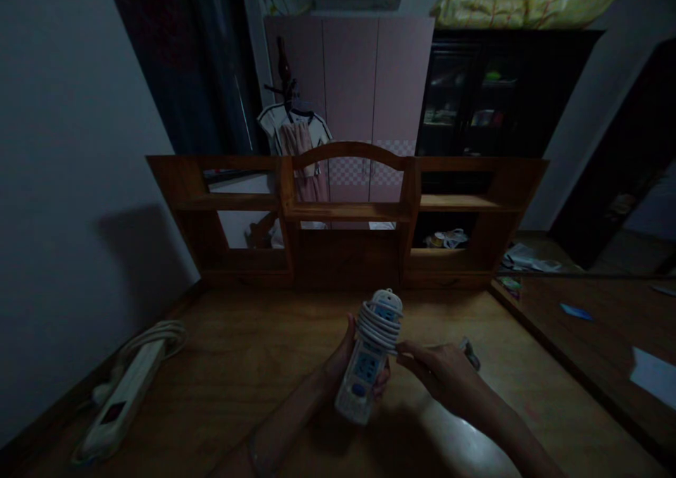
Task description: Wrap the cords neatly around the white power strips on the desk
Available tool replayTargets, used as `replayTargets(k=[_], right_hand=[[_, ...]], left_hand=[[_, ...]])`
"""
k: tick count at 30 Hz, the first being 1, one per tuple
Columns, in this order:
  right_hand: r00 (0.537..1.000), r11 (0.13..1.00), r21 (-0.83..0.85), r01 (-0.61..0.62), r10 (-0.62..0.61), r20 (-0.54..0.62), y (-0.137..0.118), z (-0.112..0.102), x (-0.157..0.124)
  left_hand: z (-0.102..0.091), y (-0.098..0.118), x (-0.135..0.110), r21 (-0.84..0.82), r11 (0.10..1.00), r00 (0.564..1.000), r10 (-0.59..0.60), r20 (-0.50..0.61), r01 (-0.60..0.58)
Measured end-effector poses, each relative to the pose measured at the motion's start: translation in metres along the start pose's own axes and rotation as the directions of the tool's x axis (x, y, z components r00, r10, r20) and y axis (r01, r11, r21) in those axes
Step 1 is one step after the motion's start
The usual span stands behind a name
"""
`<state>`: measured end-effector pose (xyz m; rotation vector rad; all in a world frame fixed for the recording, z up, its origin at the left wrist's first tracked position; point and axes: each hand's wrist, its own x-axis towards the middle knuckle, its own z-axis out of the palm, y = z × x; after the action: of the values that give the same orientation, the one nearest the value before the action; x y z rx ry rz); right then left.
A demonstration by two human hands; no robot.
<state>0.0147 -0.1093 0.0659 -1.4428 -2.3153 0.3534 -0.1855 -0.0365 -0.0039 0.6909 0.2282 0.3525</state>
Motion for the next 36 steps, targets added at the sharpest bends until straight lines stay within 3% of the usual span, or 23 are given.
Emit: replayTargets(k=[7, 14, 19, 24, 28, 36], right_hand=[[0.999, 0.989, -0.139, -0.044, 0.042, -0.014, -0.009, 0.003, -0.005], [0.995, 0.991, 0.135, 0.019, -0.033, 0.098, -0.016, -0.003, -0.008], [1.000, 0.963, 0.268, 0.006, -0.008, 0.004, -0.013, 0.010, -0.004], [0.996, 0.965, 0.259, -0.034, 0.054, -0.070, -0.027, 0.011, 0.007], [0.982, 0.964, 0.237, -0.121, 0.151, -0.115, -0.029, 0.015, 0.022], [0.978, 0.975, 0.197, -0.105, 0.138, -0.160, -0.025, 0.022, 0.033]], left_hand=[[-0.004, 0.003, 0.001, 0.091, 0.994, 0.989, -0.045, -0.138, 0.058], [-0.005, -0.009, 0.005, 0.161, 0.986, 0.985, -0.007, -0.170, 0.034], [-0.004, -0.008, 0.009, 0.085, 0.996, 0.974, 0.058, -0.217, -0.041], [-0.005, -0.003, 0.009, -0.050, 0.980, 0.958, 0.176, -0.228, -0.192], [-0.009, -0.003, 0.008, -0.070, 0.975, 0.951, 0.188, -0.245, -0.211], [-0.019, -0.006, 0.010, -0.048, 0.965, 0.928, 0.233, -0.290, -0.257]])
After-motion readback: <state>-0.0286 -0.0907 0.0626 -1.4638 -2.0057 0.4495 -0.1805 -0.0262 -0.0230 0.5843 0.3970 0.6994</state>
